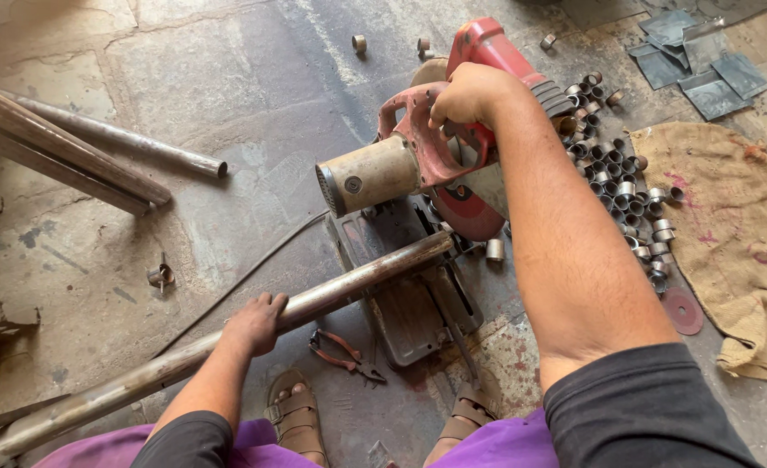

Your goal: The person uses a chop saw to cut a long metal pipe into short cylindrical segments. They position the pipe, lower the saw blade to cut, and then remove the cut pieces, repeating the process to produce multiple segments.

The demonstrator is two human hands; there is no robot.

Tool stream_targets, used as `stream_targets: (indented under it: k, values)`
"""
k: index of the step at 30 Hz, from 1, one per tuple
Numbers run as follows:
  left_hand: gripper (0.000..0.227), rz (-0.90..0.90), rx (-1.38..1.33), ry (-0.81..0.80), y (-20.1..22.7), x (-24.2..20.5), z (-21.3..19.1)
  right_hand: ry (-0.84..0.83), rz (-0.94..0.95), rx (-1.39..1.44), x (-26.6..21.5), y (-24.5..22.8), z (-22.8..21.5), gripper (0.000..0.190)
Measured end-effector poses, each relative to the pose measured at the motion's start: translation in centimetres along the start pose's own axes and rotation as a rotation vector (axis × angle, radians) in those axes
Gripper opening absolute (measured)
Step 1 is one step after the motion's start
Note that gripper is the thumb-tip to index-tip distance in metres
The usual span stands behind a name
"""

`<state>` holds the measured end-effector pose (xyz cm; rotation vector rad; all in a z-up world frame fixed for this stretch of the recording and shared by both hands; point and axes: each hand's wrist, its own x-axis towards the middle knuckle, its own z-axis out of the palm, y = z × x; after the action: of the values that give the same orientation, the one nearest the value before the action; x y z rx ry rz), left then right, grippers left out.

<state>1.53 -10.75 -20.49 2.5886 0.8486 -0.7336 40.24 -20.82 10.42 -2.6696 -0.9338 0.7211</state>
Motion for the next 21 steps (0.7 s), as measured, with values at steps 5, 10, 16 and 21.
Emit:
stream_targets:
  k: [5,10,16,21]
  values:
    - [0.059,0.036,0.010,-0.030,2.0,0.4,-0.7,0.019,0.011,-0.012,-0.6,-0.3,-0.1,0.026]
    - [0.058,0.011,-0.005,-0.031,2.3,0.8,-0.7,0.037,0.017,-0.022,-1.1,-0.4,0.0,0.027]
    - [0.056,-0.034,-0.025,-0.027,1.3,1.6,0.2,0.016,0.019,0.010,-1.1,-0.3,0.1,0.027]
    - [0.052,0.005,-0.038,-0.037,1.5,2.2,1.0,-0.006,0.010,0.062,-0.8,0.0,0.1,0.027]
